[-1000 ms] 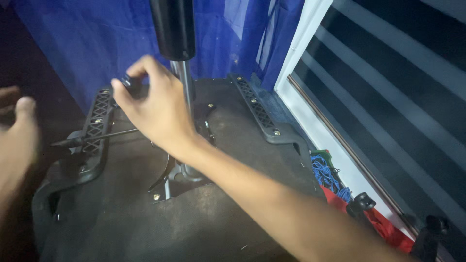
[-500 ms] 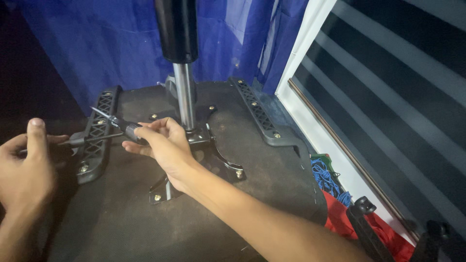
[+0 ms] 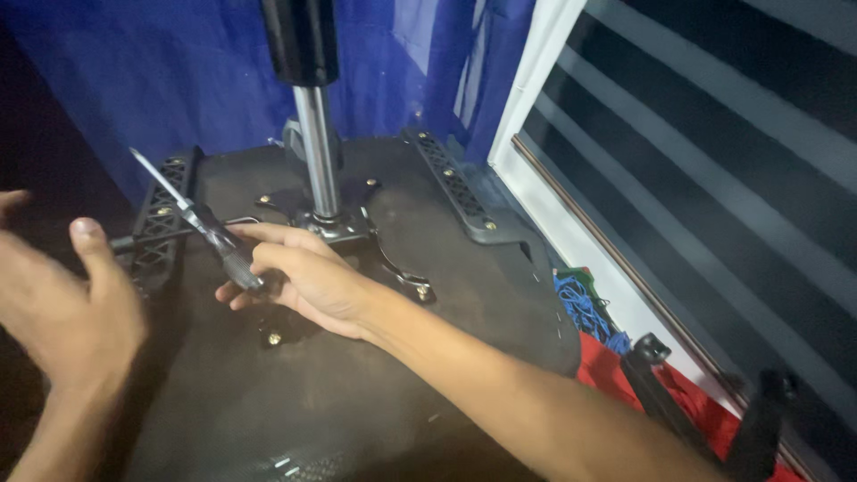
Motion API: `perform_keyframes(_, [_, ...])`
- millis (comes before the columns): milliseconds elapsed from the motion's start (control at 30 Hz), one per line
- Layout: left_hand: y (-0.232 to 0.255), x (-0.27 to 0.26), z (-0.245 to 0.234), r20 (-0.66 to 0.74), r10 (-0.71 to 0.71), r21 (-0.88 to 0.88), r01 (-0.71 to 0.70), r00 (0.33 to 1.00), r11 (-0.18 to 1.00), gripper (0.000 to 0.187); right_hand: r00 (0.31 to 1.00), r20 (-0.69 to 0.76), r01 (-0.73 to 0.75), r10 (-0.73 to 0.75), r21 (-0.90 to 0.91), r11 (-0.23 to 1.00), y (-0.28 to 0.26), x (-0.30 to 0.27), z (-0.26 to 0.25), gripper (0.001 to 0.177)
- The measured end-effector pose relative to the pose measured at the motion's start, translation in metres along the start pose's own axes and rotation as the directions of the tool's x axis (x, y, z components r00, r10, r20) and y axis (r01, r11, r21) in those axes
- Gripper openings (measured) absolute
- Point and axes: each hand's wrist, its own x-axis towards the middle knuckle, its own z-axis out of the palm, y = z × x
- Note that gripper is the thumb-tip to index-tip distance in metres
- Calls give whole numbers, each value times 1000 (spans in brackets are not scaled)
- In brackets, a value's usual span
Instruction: The person uses a screwdriver to tighten screws on a black metal frame and base of a chair. The person adjusts the chair's height mechanism and secures the base to the seat.
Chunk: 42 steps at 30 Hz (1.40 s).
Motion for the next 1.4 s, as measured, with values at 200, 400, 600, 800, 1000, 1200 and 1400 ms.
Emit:
perform_keyframes(200, [39, 3, -34, 77, 91, -200, -74, 993, 977, 25, 999, 22, 47, -47, 23, 999, 0, -42, 2, 51])
perform_keyframes(400, [68, -7, -34, 473, -83, -197, 198, 877, 960, 22, 928, -287, 121, -237, -370, 921, -9, -77, 0, 40])
perform_keyframes(600, [87, -21, -24, 543, 246, -271, -110, 803, 956, 31, 814, -374, 256, -445, -456, 852, -10, -88, -4, 47])
perform_keyframes(800, [80, -15, -18, 769, 65, -160, 93, 635, 983, 33, 682, -387, 169, -621, -742, 648, -4, -94, -1, 37])
perform_keyframes(1000, [60, -1, -2, 859, 170, -283, 171, 483, 944, 46, 540, -263, 171, -800, -896, 410, -10, -99, 2, 35])
perform_keyframes(1200, [35, 1, 16, 888, 226, -310, 160, 400, 937, 57, 507, -273, 227, -818, -873, 432, -19, -115, 5, 30])
perform_keyframes(1400, [28, -7, 20, 898, 183, -259, 145, 400, 955, 55, 396, -123, 290, -910, -924, 251, -37, -127, -3, 40])
